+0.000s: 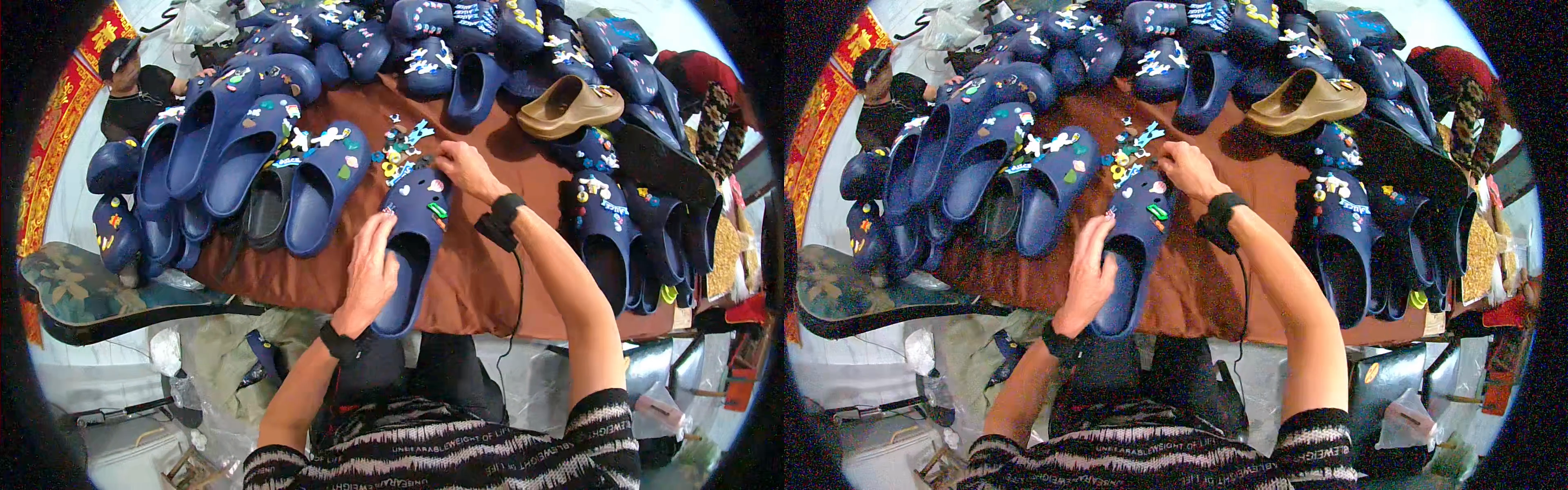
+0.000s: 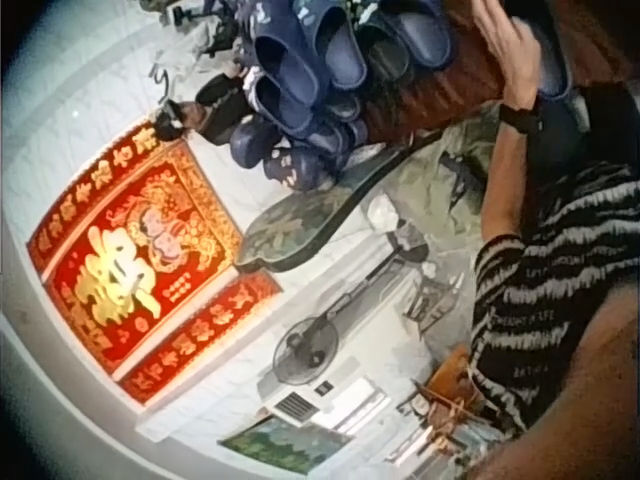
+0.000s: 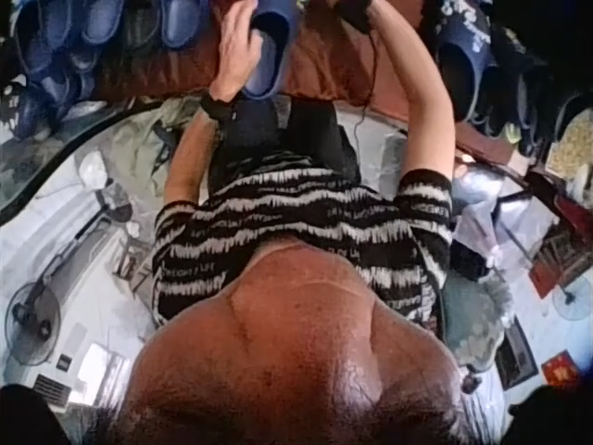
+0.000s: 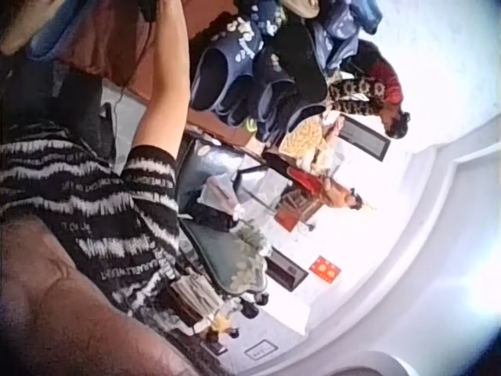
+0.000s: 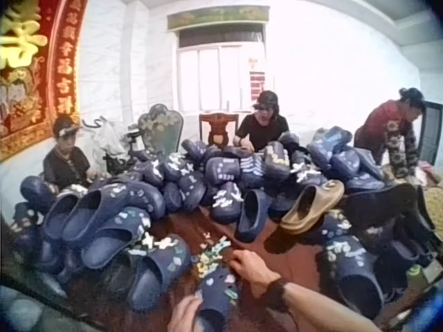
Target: Applying decorative charms to the holes of foam clogs.
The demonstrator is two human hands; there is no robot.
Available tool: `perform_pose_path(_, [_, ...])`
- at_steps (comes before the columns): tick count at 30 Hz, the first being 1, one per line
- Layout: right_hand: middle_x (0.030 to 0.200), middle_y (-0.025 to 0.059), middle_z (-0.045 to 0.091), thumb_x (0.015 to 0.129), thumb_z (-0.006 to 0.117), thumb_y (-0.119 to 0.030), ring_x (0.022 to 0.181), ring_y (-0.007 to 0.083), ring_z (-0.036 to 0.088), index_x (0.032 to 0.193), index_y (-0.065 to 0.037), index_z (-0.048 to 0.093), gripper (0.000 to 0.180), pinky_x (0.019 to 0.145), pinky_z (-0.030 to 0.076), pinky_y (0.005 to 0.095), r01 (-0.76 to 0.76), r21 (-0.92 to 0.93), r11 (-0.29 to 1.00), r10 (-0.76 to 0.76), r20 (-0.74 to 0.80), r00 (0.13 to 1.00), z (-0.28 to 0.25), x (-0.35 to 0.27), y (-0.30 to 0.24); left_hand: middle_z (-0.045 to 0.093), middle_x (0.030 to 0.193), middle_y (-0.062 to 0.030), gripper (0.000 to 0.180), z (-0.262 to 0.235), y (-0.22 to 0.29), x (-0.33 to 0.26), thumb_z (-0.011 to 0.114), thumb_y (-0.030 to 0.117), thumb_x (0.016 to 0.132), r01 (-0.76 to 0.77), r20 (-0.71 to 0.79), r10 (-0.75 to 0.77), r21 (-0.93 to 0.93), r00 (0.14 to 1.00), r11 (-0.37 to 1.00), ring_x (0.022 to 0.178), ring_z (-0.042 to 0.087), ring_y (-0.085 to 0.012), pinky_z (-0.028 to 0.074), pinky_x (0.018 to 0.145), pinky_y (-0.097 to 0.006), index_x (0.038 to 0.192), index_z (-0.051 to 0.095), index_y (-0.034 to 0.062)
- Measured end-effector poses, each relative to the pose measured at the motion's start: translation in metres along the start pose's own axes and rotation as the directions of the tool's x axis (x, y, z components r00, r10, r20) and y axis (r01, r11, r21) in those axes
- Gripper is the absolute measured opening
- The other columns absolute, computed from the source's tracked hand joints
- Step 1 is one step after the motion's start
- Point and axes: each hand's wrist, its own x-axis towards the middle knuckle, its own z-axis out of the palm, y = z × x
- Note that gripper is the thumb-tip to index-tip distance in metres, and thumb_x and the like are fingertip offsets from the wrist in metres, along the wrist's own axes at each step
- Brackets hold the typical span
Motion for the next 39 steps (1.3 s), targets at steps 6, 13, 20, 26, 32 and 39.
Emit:
perform_pose_path(6, [0.098, 0.0235, 0.069, 0.087, 0.057, -0.019, 0.096, 0.0421, 0.066, 0.098, -0.005, 0.069, 0.022, 0.085, 0.051, 0.0522, -0.034, -0.078, 0.996, 0.042, 0.102, 0.994, 0.018, 0.027, 0.005, 0.044, 0.142, -0.0216, 0.059, 0.007, -0.014, 0.0, 0.041, -0.012, 0.08, 0.026, -0.001, -0.026, -0.066, 1.0, 0.997, 0.136, 0.041, -0.0378, 0.031, 0.116, -0.043, 0.138, 0.046, -0.0012])
perform_pose_path(13, [0.091, 0.0228, 0.069, 0.089, 0.062, -0.026, 0.09, 0.0418, 0.066, 0.095, -0.002, 0.069, 0.025, 0.078, 0.051, 0.0497, 0.033, -0.014, 0.999, -0.031, 0.107, 0.994, -0.007, -0.003, -0.023, 0.044, 0.141, -0.0218, 0.065, 0.0, -0.002, -0.016, 0.037, -0.015, 0.075, 0.116, -0.075, -0.12, -0.048, 0.99, 0.992, 0.136, 0.04, -0.0382, 0.029, 0.117, -0.043, 0.138, 0.046, -0.0021])
perform_pose_path(20, [0.093, 0.0212, 0.071, 0.081, 0.069, -0.061, 0.091, 0.0417, 0.068, 0.107, -0.002, 0.059, 0.065, 0.079, 0.053, 0.0502, 0.052, -0.008, 0.999, -0.049, 0.221, 0.974, 0.005, -0.052, -0.056, 0.043, 0.14, -0.0221, 0.065, 0.002, 0.003, -0.015, 0.038, -0.013, 0.075, 0.113, -0.071, -0.109, 0.055, 0.992, 0.992, 0.136, 0.039, -0.0383, 0.028, 0.117, -0.045, 0.139, 0.044, -0.0032])
perform_pose_path(26, [0.093, 0.023, 0.069, 0.091, 0.06, -0.034, 0.092, 0.0441, 0.066, 0.108, -0.003, 0.055, 0.036, 0.08, 0.051, 0.0523, -0.009, -0.014, 1.0, 0.013, 0.293, 0.956, 0.013, -0.047, -0.067, 0.043, 0.14, -0.0223, 0.063, 0.005, -0.002, -0.016, 0.038, -0.012, 0.076, 0.093, -0.086, -0.087, 0.068, 0.992, 0.993, 0.134, 0.04, -0.0384, 0.028, 0.116, -0.045, 0.139, 0.044, -0.0035])
perform_pose_path(32, [0.083, 0.0188, 0.066, 0.091, 0.054, -0.012, 0.073, 0.0349, 0.066, 0.108, 0.0, 0.052, 0.021, 0.065, 0.052, 0.0473, -0.023, 0.498, 0.867, 0.012, 0.026, 1.0, 0.042, -0.065, -0.028, 0.044, 0.14, -0.0221, 0.062, 0.004, 0.003, -0.015, 0.041, -0.014, 0.077, 0.097, -0.094, -0.092, 0.052, 0.991, 0.994, 0.134, 0.041, -0.0384, 0.031, 0.114, -0.046, 0.137, 0.046, -0.0038])
perform_pose_path(39, [0.073, 0.0093, 0.064, 0.093, 0.064, -0.031, 0.062, 0.0233, 0.063, 0.078, -0.002, 0.059, 0.032, 0.059, 0.052, 0.0365, -0.259, 0.618, 0.743, 0.277, 0.068, 0.958, 0.023, -0.072, -0.054, 0.044, 0.139, -0.0222, 0.062, 0.004, -0.003, -0.016, 0.041, -0.014, 0.074, 0.093, -0.101, -0.085, 0.083, 0.991, 0.992, 0.133, 0.042, -0.0383, 0.032, 0.114, -0.046, 0.136, 0.046, -0.005])
